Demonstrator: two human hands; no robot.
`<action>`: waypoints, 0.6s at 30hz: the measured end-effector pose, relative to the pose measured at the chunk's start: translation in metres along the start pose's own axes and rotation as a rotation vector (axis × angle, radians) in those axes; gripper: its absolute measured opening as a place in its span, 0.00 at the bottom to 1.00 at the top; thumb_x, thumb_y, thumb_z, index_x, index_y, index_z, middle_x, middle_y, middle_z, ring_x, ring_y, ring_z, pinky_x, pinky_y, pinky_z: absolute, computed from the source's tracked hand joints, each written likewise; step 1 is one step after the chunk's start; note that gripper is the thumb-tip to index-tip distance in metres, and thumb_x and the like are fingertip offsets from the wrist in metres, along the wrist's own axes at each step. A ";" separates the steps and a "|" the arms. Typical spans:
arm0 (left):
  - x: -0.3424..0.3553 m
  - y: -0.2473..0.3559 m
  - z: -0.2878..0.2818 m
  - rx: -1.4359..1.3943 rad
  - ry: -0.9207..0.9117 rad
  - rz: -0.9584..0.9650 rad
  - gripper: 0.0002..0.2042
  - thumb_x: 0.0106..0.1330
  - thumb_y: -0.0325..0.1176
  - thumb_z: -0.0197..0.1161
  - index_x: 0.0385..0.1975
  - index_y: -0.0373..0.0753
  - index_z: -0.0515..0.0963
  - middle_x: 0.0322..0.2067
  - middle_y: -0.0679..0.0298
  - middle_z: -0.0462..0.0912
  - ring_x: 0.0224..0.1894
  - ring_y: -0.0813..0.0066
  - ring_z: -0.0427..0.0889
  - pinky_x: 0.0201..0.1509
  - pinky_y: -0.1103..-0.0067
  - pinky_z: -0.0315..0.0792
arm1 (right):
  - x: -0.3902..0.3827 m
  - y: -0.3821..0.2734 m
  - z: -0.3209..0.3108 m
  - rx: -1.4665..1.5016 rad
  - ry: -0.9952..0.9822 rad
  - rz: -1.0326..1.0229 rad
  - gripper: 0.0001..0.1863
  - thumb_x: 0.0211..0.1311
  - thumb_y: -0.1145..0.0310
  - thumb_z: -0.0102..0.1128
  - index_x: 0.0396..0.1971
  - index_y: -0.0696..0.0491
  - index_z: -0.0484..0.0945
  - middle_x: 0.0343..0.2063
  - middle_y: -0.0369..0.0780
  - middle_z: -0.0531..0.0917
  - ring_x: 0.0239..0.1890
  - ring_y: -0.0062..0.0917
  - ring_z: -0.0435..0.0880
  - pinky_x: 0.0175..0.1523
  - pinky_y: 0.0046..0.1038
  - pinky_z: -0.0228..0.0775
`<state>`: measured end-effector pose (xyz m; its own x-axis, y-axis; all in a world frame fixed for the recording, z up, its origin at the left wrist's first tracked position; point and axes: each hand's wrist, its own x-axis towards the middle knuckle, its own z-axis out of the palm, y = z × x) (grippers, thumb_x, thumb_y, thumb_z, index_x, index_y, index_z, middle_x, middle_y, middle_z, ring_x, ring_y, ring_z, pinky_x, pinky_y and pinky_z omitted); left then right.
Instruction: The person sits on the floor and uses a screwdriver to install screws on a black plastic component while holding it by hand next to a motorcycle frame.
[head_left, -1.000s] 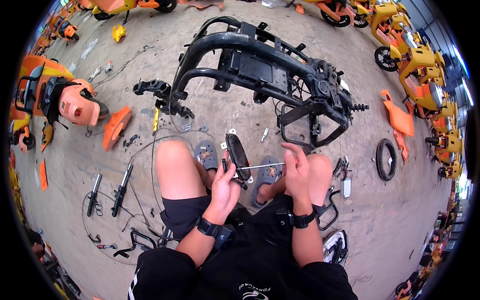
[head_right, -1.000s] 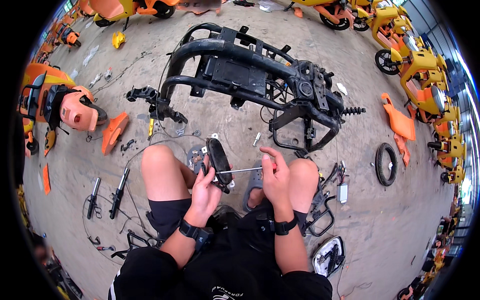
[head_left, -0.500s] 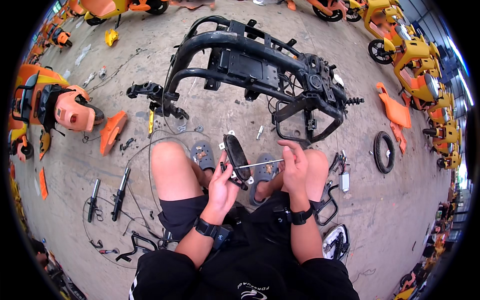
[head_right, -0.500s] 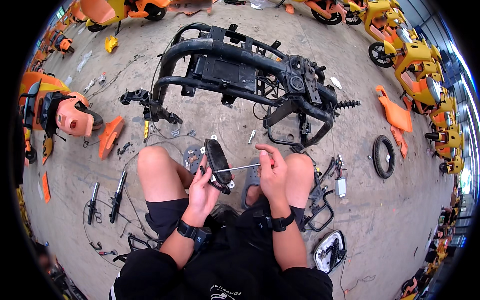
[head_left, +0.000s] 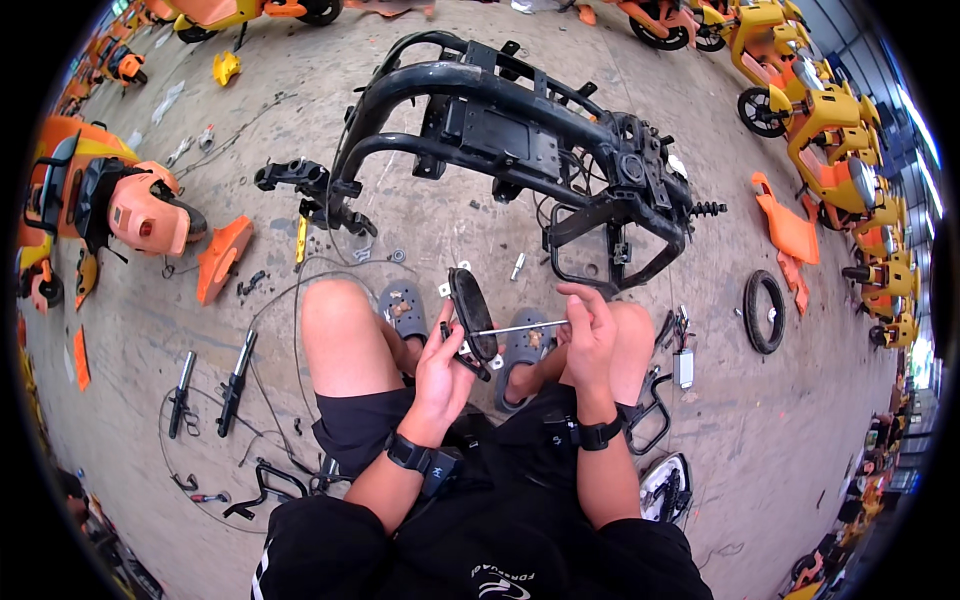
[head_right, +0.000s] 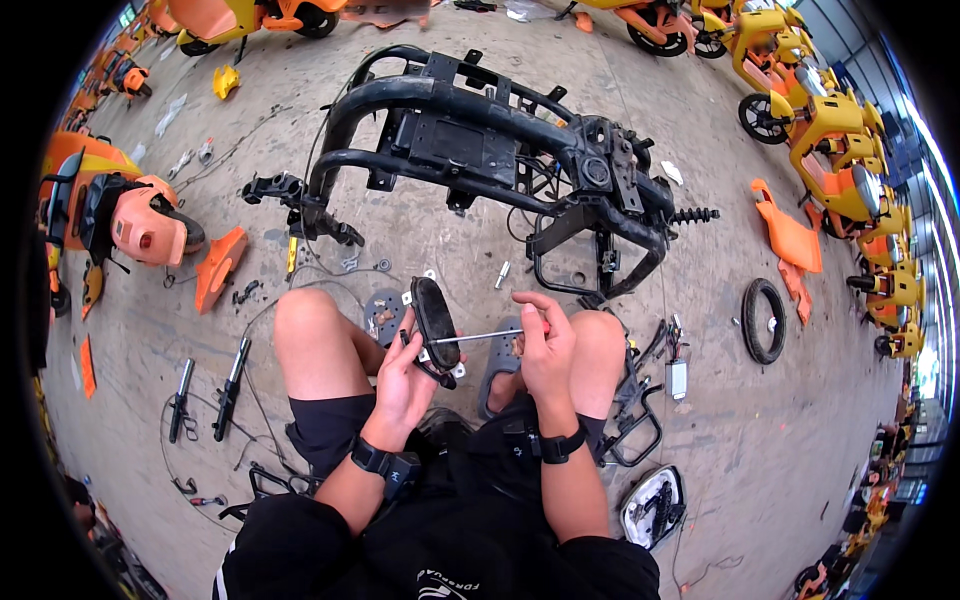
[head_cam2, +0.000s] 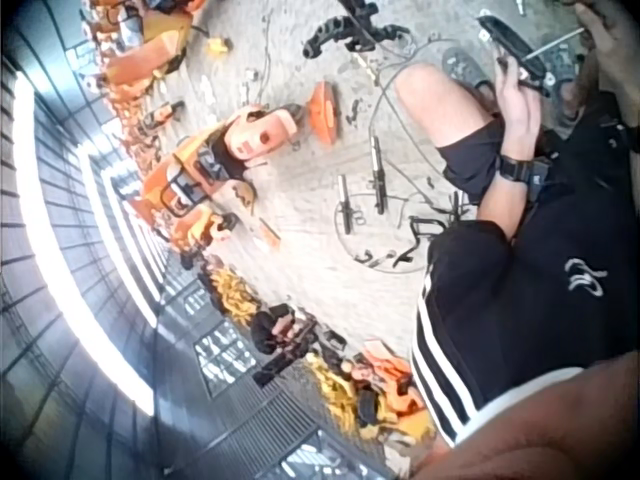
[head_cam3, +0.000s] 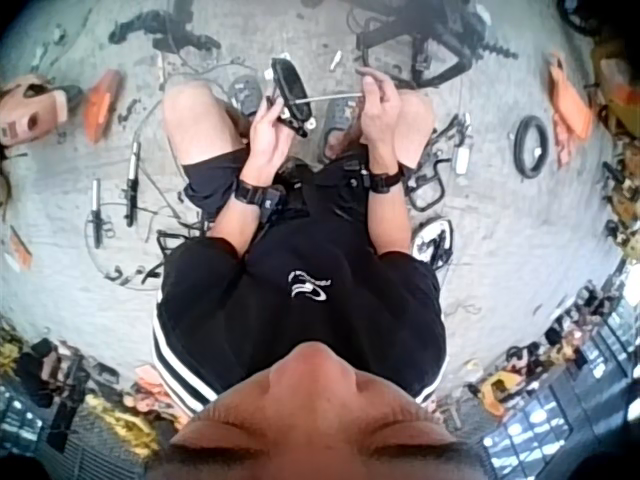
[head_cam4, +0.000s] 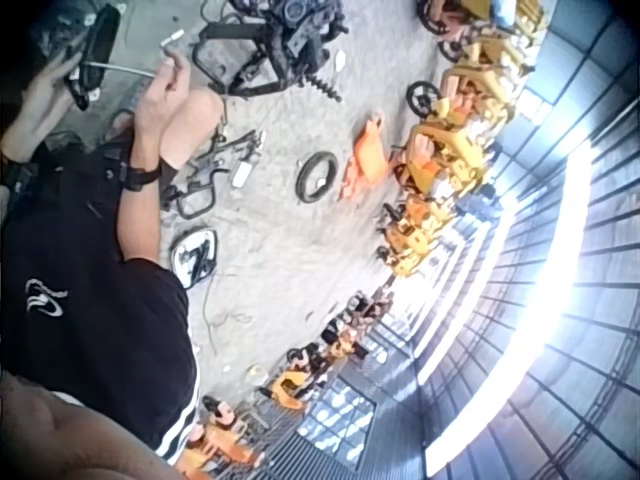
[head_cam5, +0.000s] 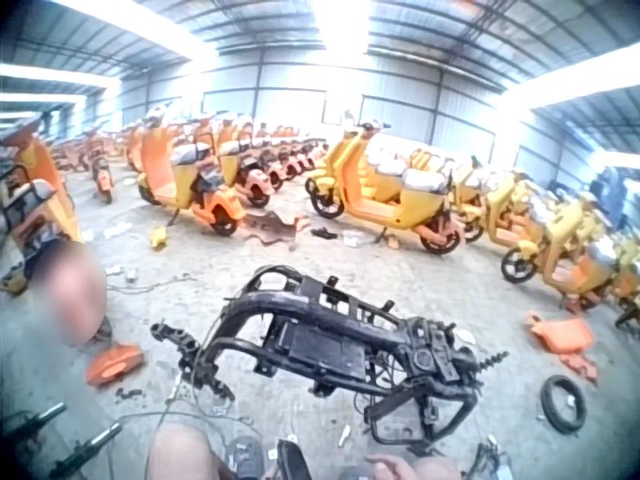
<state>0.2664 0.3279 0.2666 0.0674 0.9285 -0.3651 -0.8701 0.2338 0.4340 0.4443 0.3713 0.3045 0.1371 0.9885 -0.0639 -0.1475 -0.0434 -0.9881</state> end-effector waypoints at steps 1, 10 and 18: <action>0.000 -0.001 -0.001 0.004 0.007 0.001 0.29 0.75 0.30 0.44 0.73 0.43 0.42 0.59 0.51 0.69 0.58 0.50 0.74 0.55 0.52 0.74 | 0.000 0.000 0.000 -0.005 -0.005 -0.003 0.10 0.72 0.70 0.50 0.45 0.56 0.78 0.14 0.23 0.65 0.15 0.06 0.59 0.20 0.15 0.49; 0.002 -0.003 -0.005 0.071 0.031 0.017 0.30 0.74 0.29 0.48 0.72 0.41 0.44 0.55 0.53 0.72 0.55 0.56 0.76 0.54 0.58 0.75 | -0.002 0.001 0.002 -0.079 -0.062 0.006 0.11 0.72 0.68 0.51 0.45 0.56 0.79 0.15 0.25 0.67 0.17 0.06 0.63 0.23 0.14 0.53; 0.003 -0.007 -0.011 -0.002 -0.003 0.016 0.30 0.74 0.26 0.47 0.72 0.41 0.44 0.54 0.49 0.73 0.55 0.57 0.76 0.54 0.63 0.75 | -0.002 0.007 0.000 -0.109 -0.034 0.005 0.12 0.73 0.66 0.49 0.46 0.57 0.76 0.18 0.25 0.62 0.17 0.08 0.58 0.24 0.15 0.55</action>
<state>0.2669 0.3257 0.2537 0.0550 0.9332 -0.3552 -0.8722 0.2181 0.4379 0.4430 0.3694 0.2979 0.1033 0.9925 -0.0656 -0.0407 -0.0616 -0.9973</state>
